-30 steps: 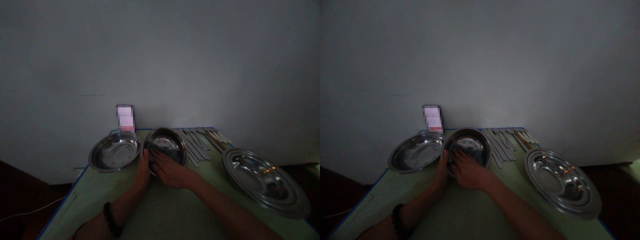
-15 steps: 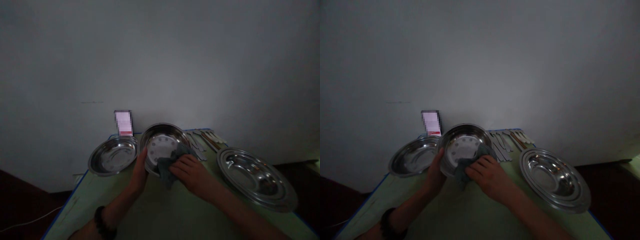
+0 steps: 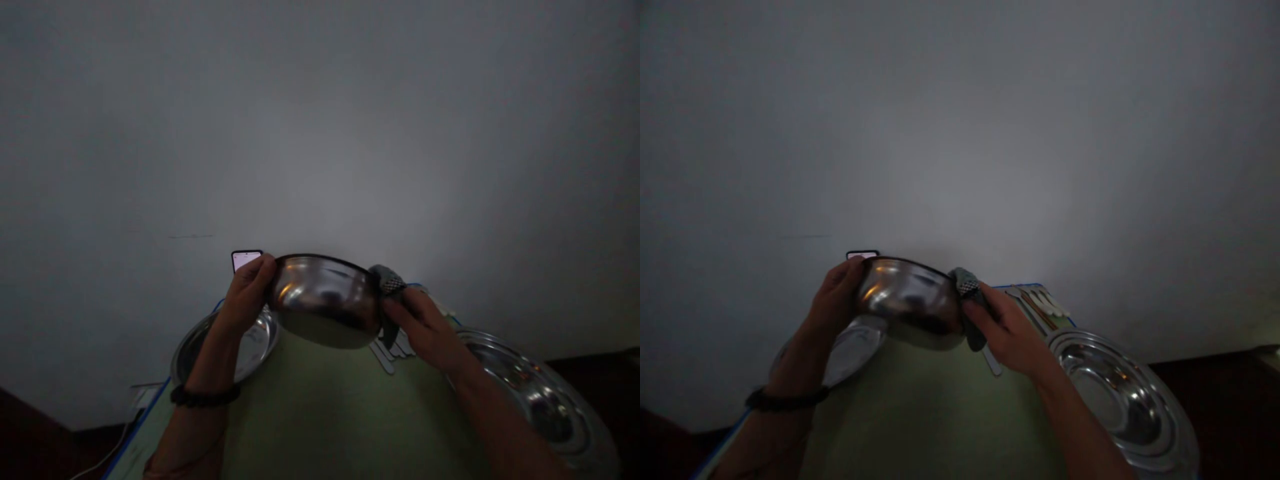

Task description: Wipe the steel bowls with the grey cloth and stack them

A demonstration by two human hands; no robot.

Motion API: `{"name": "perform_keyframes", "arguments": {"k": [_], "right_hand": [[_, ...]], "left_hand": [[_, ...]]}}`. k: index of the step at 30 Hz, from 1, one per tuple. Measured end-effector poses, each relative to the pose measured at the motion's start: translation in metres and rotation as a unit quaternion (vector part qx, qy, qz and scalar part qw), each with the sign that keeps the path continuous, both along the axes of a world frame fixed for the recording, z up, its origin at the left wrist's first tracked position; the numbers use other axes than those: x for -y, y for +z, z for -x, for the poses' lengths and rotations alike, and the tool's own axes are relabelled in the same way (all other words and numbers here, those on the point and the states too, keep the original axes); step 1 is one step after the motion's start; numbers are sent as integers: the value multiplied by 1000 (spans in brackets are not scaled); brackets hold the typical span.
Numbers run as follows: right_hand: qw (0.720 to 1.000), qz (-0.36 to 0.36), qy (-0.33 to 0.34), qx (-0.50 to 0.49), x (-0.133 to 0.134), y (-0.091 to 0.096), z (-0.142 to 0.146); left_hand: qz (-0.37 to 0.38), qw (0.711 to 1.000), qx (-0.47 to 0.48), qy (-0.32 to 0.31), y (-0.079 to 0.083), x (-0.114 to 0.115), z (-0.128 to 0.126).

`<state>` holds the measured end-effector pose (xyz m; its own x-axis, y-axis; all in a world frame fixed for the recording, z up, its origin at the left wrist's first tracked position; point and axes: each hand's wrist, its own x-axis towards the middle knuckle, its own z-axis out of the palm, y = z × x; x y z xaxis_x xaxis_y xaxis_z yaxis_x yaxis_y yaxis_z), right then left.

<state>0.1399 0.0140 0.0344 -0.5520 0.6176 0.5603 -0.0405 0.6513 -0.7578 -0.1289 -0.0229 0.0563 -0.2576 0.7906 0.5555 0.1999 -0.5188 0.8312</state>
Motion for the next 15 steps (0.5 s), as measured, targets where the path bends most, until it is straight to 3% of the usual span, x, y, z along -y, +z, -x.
{"name": "perform_keyframes", "arguments": {"k": [4, 8, 12, 15], "right_hand": [[997, -6, 56, 55, -7, 19, 5], [992, -36, 77, 98, -8, 31, 21], [980, -28, 116, 158, -9, 36, 37], [983, -30, 112, 142, -15, 35, 40]], "left_hand": [[-10, 997, -64, 31, 17, 22, 0], [25, 975, -210, 68, 36, 40, -4], [72, 940, -332, 38, 47, 44, -15], [81, 930, -358, 30, 47, 39, -24]]}}
